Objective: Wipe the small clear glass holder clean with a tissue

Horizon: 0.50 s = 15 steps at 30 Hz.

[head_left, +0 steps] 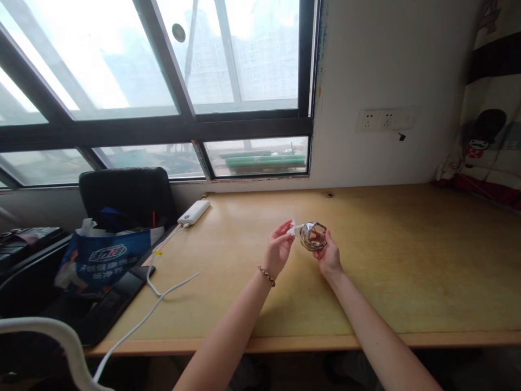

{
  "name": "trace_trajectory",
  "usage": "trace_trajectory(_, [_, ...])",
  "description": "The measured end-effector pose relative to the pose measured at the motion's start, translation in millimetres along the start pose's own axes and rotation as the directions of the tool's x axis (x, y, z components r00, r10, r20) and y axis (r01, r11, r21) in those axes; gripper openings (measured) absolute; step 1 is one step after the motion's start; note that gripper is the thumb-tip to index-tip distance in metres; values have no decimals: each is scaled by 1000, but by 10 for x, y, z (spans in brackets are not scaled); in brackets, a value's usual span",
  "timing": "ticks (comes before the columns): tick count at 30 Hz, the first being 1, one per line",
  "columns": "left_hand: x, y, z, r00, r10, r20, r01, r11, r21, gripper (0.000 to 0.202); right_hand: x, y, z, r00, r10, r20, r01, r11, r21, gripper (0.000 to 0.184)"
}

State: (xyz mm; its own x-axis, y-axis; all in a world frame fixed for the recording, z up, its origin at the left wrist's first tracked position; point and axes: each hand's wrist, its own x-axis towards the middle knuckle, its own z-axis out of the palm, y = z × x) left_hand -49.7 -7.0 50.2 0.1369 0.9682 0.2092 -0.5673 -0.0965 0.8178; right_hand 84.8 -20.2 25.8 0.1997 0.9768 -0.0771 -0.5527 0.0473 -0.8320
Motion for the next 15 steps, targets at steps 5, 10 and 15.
trace_trajectory(5, [-64, -26, 67, 980, -102, 172, 99, 995, 26, 46, -1, -7, -6, 1000, 0, -30, 1, 1000, 31, 46])
trace_trajectory(10, [-76, -81, 83, 987, -118, 110, 107, 989, 107, 26, -17, -5, 1, 1000, 8, -11, -8, 1000, 10, 47])
trace_trajectory(15, [-65, -111, 112, 998, -54, 24, 50, 991, 128, 30, -52, 5, 52, 1000, 11, 10, -11, 1000, -21, 49])
